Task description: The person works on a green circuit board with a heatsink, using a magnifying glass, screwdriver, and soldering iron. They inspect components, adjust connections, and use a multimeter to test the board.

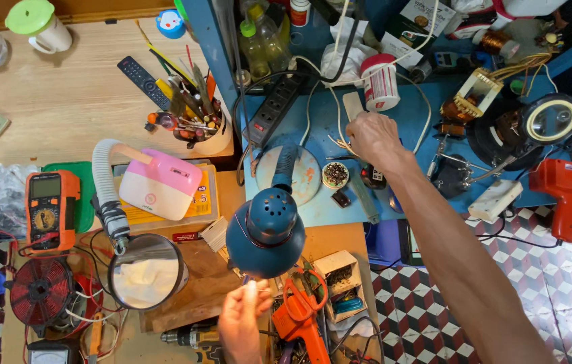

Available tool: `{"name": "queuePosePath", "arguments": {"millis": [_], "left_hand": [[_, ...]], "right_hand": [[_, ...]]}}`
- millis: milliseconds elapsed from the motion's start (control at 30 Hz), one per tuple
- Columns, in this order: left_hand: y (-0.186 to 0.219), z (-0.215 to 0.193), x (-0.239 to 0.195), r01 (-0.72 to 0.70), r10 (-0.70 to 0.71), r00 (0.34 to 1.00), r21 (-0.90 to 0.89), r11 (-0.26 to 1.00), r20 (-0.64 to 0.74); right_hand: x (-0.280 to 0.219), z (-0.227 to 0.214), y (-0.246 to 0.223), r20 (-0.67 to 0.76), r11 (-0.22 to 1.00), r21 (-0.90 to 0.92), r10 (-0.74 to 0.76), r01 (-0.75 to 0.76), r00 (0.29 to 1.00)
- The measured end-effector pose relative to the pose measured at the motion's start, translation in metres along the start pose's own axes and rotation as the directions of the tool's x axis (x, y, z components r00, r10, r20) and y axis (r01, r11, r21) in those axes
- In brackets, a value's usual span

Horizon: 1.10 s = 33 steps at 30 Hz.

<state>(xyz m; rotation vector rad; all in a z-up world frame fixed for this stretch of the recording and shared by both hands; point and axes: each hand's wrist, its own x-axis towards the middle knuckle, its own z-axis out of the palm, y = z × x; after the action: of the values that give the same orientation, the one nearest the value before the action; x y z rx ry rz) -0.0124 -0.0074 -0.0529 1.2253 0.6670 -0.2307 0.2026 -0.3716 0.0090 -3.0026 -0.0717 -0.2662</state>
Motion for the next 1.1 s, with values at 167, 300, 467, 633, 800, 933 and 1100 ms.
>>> {"name": "queuePosePath", "arguments": {"millis": [167,300,467,633,800,933,1100], "left_hand": [[-0.04,0.041,0.016,0.014,-0.035,0.965,0.084,0.996,0.261],[-0.036,0.091,0.038,-0.552,0.436,0.831,0.419,0.721,0.345],[-0.006,0.143,0.039,-0.608,0.485,0.767,0.235,0.758,0.42],[0.018,0.161,0.033,0.085,-0.086,0.935,0.019,0.996,0.345],[0.009,0.166,0.038,-0.883,0.749,0.46,0.33,0.333,0.477],[-0.003,0.163,0.043,-0.486,0.423,0.805,0.052,0.873,0.417],[-0.007,0.121,0.009,-0.667,0.56,0.7,0.128,0.734,0.443]], "right_hand": [[0.009,0.038,0.024,0.193,0.994,-0.104,0.043,-0.023,0.98],[0.014,0.053,0.028,0.168,0.992,-0.12,0.056,-0.036,0.984],[0.015,0.037,0.014,0.187,0.982,-0.033,0.19,-0.187,0.964],[-0.02,-0.014,-0.001,-0.139,0.928,0.32,0.245,-0.191,0.96],[-0.124,-0.053,-0.044,0.102,0.362,0.877,0.503,-0.316,0.858],[-0.194,-0.045,-0.088,0.452,-0.293,0.89,0.455,-0.35,0.767],[-0.235,-0.029,-0.131,0.596,-0.558,0.745,0.308,-0.366,0.742]]}}
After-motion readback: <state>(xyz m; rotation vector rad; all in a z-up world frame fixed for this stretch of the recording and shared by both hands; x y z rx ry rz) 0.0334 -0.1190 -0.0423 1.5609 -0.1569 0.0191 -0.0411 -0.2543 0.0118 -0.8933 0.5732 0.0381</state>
